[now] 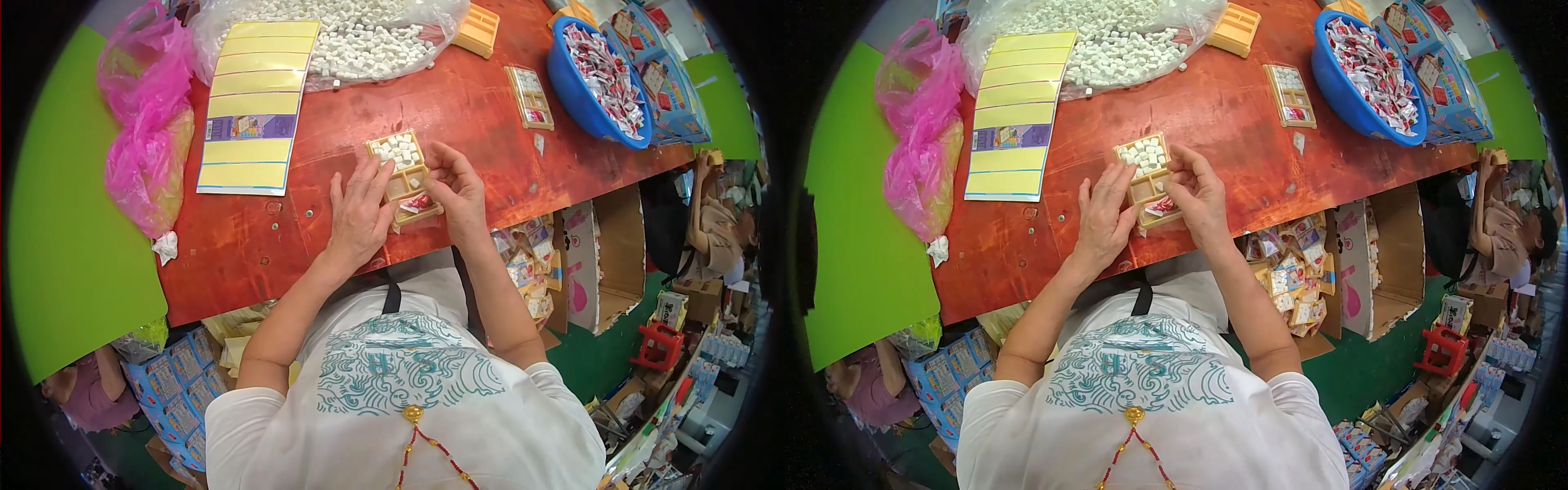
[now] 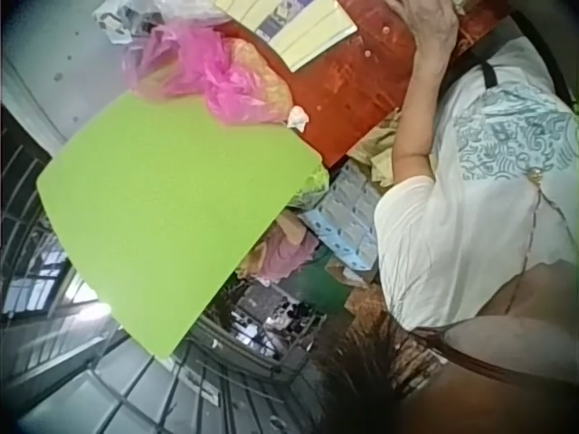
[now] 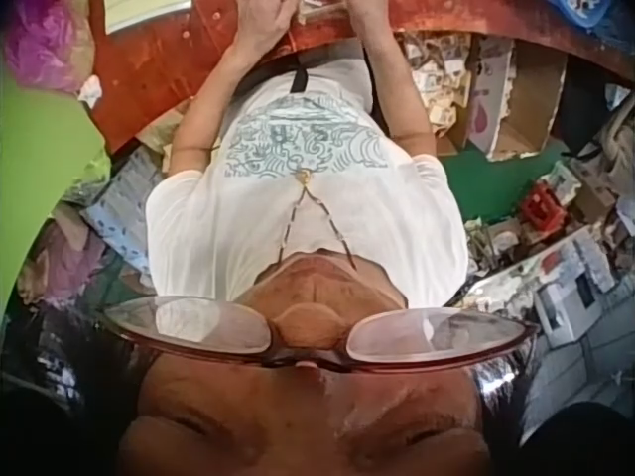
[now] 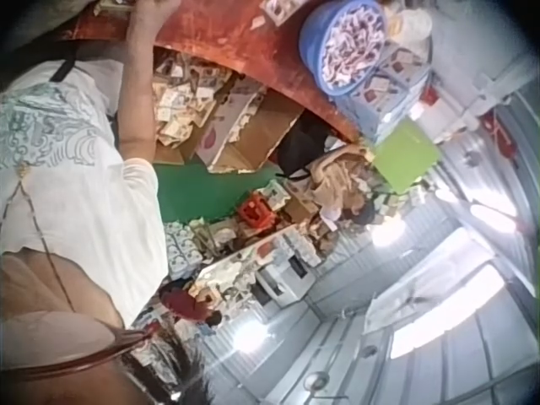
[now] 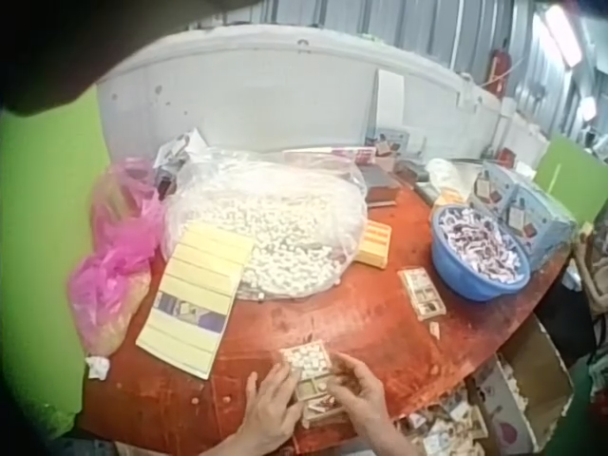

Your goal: Packaging small white candies into small paper containers and applying adhesive labels to seal them.

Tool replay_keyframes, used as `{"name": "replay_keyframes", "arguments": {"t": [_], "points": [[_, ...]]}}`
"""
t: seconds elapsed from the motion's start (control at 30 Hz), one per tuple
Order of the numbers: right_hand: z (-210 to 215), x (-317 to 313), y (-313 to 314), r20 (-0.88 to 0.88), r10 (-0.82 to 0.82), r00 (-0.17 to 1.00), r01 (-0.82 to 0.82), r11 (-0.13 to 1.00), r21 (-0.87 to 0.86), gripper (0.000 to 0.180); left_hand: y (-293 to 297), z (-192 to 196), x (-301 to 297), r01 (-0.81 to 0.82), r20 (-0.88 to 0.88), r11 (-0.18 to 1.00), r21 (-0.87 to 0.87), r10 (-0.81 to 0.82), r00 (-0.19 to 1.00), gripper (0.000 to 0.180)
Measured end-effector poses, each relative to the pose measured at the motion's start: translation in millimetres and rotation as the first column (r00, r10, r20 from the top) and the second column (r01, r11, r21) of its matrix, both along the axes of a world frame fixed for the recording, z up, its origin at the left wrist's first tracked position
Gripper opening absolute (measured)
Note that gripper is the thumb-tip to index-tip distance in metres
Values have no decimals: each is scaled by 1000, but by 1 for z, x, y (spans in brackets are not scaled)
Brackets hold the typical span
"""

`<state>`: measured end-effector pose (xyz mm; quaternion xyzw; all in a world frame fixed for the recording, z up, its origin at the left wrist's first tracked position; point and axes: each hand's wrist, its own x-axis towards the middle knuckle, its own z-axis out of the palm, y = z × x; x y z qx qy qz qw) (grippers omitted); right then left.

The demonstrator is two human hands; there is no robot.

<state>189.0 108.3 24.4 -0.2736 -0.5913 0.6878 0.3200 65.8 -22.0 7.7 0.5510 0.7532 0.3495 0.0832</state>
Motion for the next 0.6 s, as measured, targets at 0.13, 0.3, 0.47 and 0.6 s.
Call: {"name": "replay_keyframes", "arguments": {"t": [0.13,0.3,0.47,0.6], "points": [[7,6,5,-231,-84,969,-8,928,-372,53,-1,3,1,16,207,986,164,-50,977,57],[8,47,47,-344,-180,921,4,891,-455,53,-7,3,2,67,-41,976,206,-60,997,31],[-13,78,58,-53,-302,952,282,929,-241,44,3,14,14,126,-305,992,22,-113,945,14],[-16,83,47,223,-424,878,342,881,326,39,10,22,13,141,-276,990,-29,-143,950,13]]}}
